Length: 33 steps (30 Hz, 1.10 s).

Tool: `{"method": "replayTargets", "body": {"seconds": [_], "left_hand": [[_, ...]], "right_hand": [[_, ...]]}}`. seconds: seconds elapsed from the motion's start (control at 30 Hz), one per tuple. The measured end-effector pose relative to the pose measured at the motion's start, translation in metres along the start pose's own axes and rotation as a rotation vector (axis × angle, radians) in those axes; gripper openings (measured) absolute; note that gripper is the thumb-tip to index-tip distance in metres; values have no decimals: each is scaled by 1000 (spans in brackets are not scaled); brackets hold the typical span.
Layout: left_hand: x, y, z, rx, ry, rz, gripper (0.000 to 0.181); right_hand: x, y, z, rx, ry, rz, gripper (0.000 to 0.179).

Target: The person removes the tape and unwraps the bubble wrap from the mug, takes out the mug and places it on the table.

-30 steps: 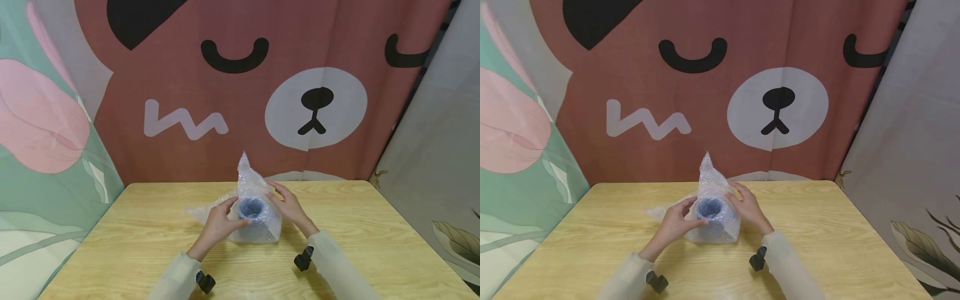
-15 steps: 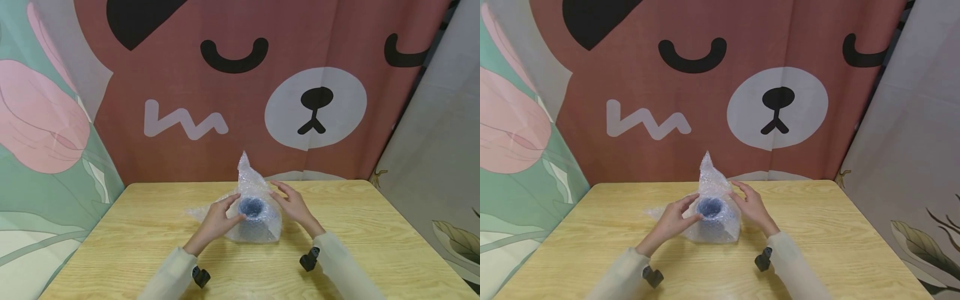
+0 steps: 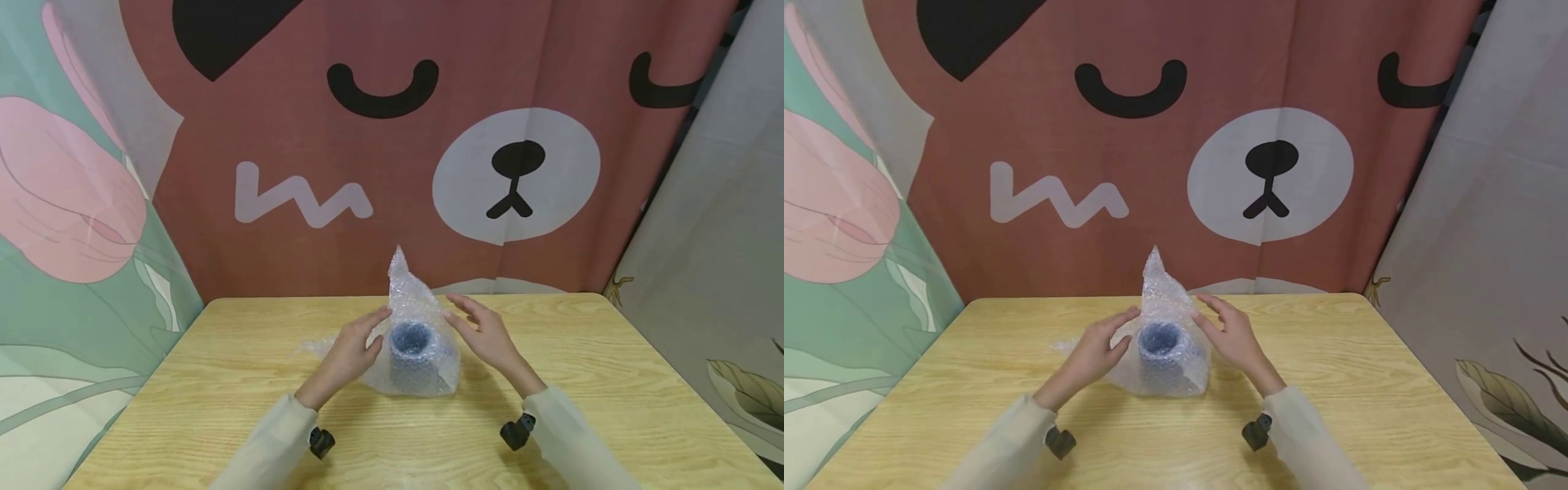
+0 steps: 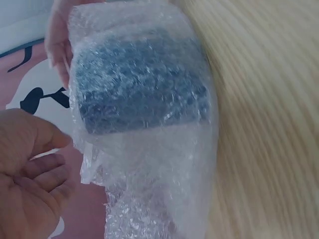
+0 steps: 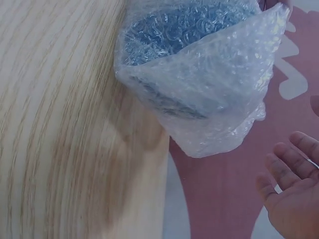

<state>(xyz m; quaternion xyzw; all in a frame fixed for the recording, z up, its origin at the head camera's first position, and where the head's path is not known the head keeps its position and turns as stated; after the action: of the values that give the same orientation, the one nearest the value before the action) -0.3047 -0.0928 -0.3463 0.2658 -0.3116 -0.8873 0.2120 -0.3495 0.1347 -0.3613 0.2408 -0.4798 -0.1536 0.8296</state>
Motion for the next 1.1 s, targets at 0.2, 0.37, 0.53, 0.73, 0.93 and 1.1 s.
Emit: {"method": "replayTargets", "body": {"seconds": [0.2,0.37,0.53,0.73,0.93,1.1], "left_hand": [[1,1,2,5,-65,67,45],[1,4,4,-15,-62,72,42],[2,4,6,-8,-74,126,41],[1,3,7,18,-127,214,40],[1,2,7,19,-176,255,37],[1,1,7,14,-211,314,37]], "right_hand": [[12,5,-8,-19,50,-36,45],[24,10,-16,-57,95,-81,41],[38,11,-22,-111,227,-145,38],[58,7,-29,-152,440,-261,37],[70,0,-37,-119,515,-345,36],[76,-7,-43,-94,567,-433,34]]}}
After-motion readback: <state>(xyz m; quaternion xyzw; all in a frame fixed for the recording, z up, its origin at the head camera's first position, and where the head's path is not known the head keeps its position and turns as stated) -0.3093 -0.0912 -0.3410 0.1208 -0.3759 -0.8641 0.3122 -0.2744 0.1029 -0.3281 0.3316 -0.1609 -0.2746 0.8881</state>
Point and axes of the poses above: each hand's wrist, its own z-axis towards the middle knuckle, its own y-axis out of the back of the hand, x = y × z, the point moved 6 cm from there along z, towards the middle knuckle, and after that the axes turned 4 degrees about -y, right-handed, at the moved point
